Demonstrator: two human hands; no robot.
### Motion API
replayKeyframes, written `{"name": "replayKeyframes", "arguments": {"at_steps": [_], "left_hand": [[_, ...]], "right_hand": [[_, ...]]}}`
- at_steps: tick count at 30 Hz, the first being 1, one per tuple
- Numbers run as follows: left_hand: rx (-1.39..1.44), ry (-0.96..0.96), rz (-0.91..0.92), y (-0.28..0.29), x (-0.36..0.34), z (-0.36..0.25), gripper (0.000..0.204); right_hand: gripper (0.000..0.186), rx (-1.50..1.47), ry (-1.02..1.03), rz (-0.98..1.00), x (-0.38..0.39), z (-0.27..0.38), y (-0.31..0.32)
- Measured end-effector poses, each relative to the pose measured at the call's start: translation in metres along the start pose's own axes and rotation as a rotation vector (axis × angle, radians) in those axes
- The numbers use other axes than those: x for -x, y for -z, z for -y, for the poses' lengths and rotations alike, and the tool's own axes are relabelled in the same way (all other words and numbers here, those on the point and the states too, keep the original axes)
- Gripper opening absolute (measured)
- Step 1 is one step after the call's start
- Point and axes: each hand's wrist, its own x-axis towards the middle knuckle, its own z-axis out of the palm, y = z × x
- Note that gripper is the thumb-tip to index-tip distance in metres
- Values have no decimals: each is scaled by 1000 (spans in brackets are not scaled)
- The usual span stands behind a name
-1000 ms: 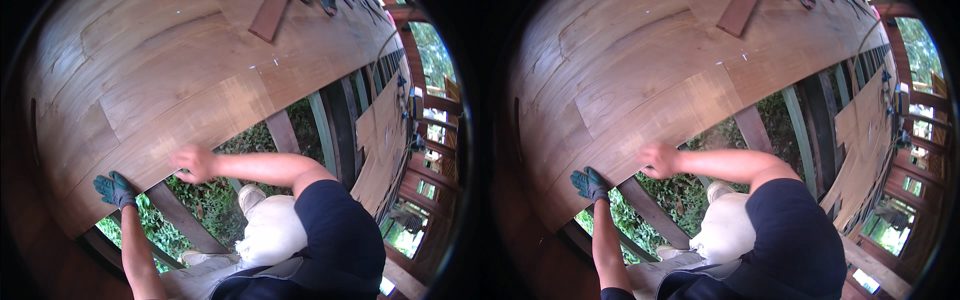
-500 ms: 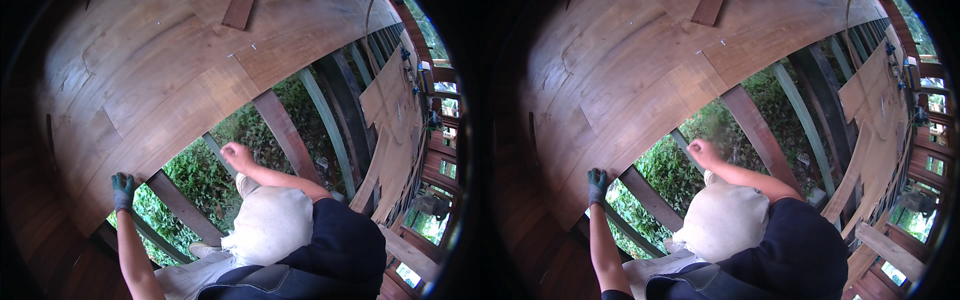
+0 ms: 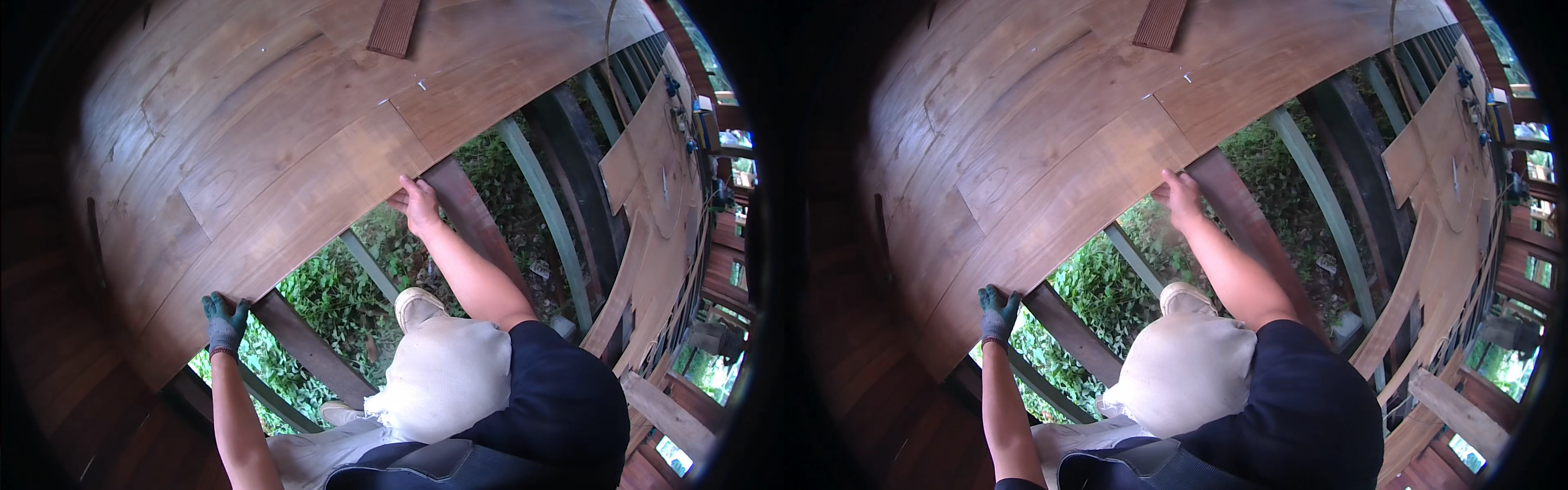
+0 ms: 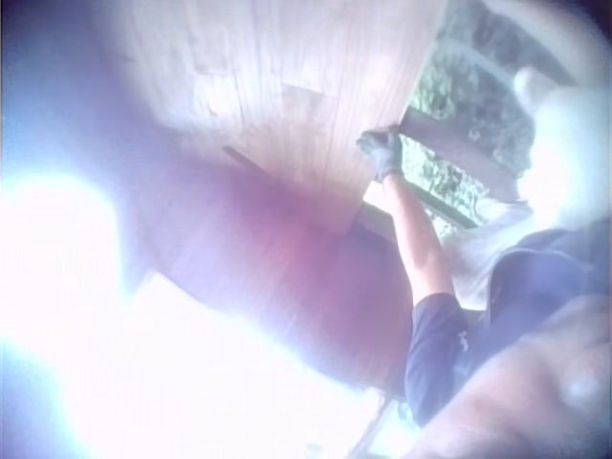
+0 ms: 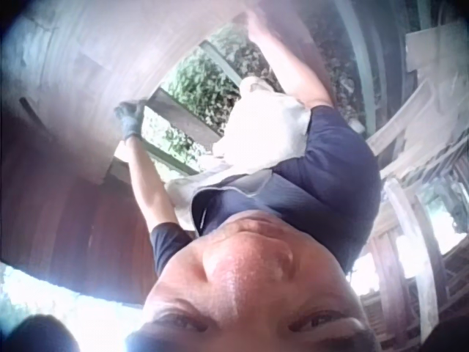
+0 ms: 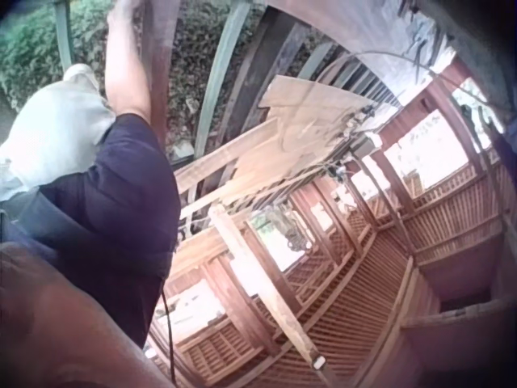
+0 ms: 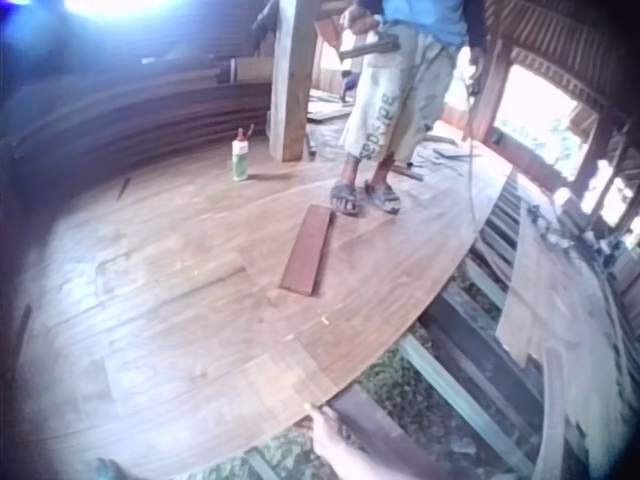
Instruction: The person installs wooden floor planks on a curved wooden deck. They position planks, use a hammer to tap them into place, and use a nail gun to secure them. Another worker is visible nearby assisting with the installation.
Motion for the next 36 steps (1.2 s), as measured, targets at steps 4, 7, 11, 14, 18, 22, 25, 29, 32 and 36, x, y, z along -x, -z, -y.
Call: {"name": "replayKeyframes", "arguments": {"at_steps": [4, 7, 11, 14, 18, 22, 25, 29, 32, 36], "left_hand": [[-11, -17, -7, -3, -4, 10, 100], [21, -20, 40, -2, -1, 10, 101], [105, -74, 36, 3, 3, 5, 101], [103, -68, 2, 5, 7, -4, 99], [143, -53, -30, -1, 9, 8, 96], [240, -51, -3, -5, 15, 21, 96], [190, -126, -39, -6, 2, 12, 97], [188, -85, -73, -8, 7, 16, 99], [197, -66, -80, -13, 11, 18, 98], [238, -65, -113, -16, 16, 18, 98]], "right_hand": [[34, -19, -46, -42, 5, 6, -17], [31, -9, -17, -58, 3, 3, -19], [28, -29, -29, -73, -4, 3, -9], [30, -13, -34, -55, -3, 13, -6], [32, 42, -53, -44, -12, 7, -11], [36, 39, -33, -24, -28, -3, -1], [41, -5, -50, -1, -38, 1, 24], [48, 146, -106, -13, -29, 11, 17], [51, 274, -135, 4, -10, 8, 5], [53, 781, -15, 122, 54, -30, -1]]}}
